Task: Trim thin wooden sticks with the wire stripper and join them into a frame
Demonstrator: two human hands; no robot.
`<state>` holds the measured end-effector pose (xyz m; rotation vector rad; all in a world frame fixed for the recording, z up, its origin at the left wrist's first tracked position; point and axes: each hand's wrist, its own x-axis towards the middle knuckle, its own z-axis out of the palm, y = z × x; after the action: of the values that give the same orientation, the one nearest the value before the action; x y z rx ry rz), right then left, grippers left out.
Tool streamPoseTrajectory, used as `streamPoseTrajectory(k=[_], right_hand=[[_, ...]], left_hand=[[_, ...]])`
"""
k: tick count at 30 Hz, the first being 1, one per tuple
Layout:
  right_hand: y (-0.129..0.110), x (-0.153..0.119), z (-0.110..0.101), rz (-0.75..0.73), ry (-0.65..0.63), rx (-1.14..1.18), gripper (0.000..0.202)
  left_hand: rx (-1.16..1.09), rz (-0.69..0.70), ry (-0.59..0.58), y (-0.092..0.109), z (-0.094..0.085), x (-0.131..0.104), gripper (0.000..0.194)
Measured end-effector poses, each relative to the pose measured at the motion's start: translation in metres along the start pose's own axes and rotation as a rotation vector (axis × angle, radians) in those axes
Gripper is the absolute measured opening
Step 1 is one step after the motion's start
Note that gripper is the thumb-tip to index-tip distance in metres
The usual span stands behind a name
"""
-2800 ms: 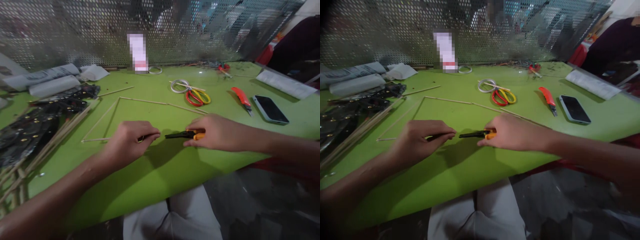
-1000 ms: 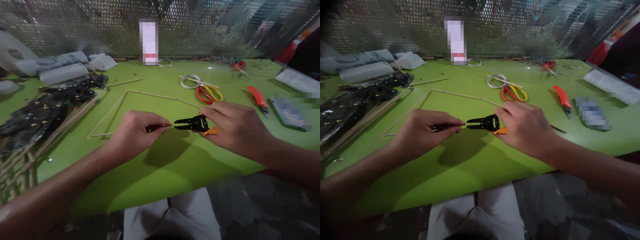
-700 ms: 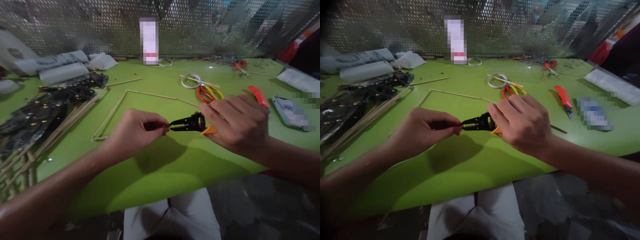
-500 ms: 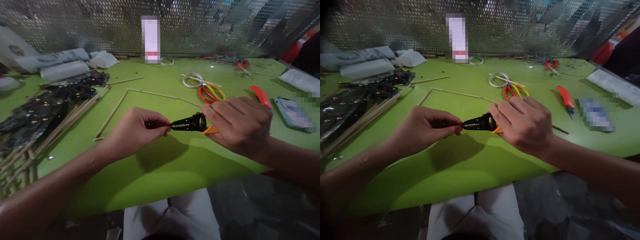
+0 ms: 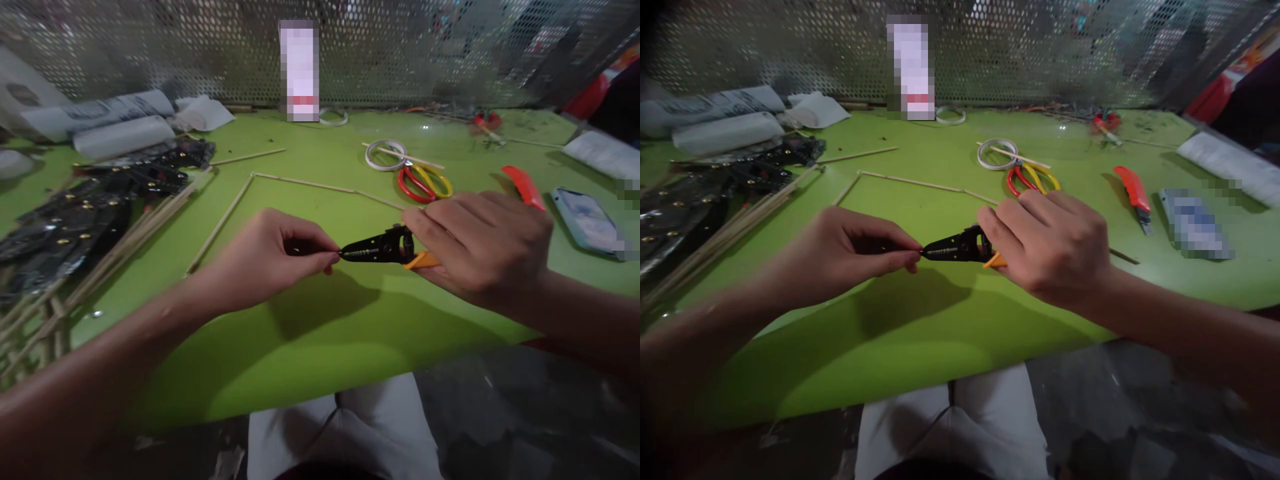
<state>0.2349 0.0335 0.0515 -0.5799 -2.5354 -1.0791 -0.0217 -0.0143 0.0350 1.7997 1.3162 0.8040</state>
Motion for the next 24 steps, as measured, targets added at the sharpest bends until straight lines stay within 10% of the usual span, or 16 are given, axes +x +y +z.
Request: streamPoseTrajectory(k=[24], right_hand=[[-0.0021,0.0001,0.0018,0.012,0.046,0.076,0.027]], left_hand=[[-0.015,-0.031,-0.019,-0.0005,-0.0029,0.0009,0.013]])
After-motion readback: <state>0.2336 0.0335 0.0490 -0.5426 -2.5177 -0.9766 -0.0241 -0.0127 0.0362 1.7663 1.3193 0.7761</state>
